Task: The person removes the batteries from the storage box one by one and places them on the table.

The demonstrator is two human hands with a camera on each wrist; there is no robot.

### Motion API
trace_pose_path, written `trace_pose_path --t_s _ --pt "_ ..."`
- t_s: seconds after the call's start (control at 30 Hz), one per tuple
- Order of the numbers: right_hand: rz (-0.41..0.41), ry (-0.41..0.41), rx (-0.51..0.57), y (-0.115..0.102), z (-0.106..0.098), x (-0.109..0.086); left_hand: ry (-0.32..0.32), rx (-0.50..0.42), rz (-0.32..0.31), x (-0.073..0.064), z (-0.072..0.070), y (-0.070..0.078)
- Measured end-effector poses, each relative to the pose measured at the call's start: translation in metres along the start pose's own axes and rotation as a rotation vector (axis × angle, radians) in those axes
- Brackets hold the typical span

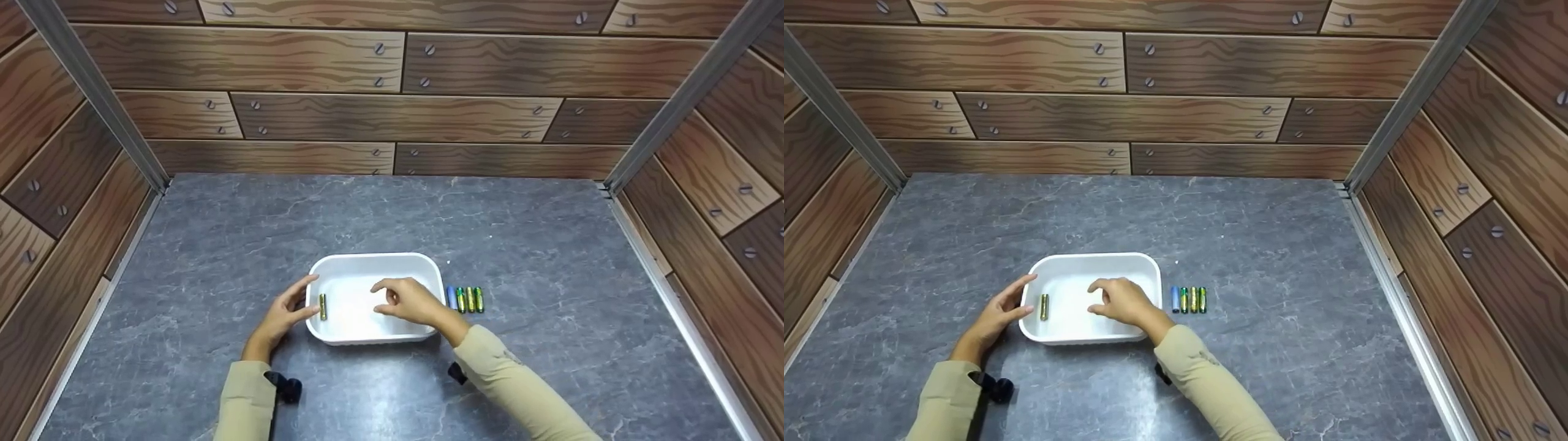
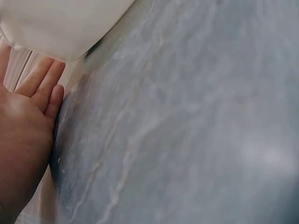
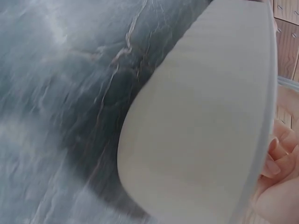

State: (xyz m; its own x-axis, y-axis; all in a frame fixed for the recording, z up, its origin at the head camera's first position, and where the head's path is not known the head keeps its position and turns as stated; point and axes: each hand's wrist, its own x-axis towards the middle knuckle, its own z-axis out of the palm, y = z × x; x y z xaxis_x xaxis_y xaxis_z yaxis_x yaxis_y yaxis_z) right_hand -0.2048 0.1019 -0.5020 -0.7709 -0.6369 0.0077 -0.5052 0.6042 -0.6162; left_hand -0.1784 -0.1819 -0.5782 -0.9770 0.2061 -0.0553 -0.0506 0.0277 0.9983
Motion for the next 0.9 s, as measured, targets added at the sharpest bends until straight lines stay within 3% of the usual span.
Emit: trace_pose_path --t_s 0.4,0.7,0.9 --pt "0.016 -0.045 -0.059 -0.01 0.023 0.022 -0.01 0.003 -0.012 0.0 -0.001 0.001" --pt "0.048 -0.045 -0.029 -0.019 0.036 0.039 -0.009 -0.005 -0.009 0.002 -0.001 -0.001" --pt "0.078 -0.049 -0.021 -0.024 0.047 0.046 -0.027 -0.012 0.034 0.001 -0.002 -0.003"
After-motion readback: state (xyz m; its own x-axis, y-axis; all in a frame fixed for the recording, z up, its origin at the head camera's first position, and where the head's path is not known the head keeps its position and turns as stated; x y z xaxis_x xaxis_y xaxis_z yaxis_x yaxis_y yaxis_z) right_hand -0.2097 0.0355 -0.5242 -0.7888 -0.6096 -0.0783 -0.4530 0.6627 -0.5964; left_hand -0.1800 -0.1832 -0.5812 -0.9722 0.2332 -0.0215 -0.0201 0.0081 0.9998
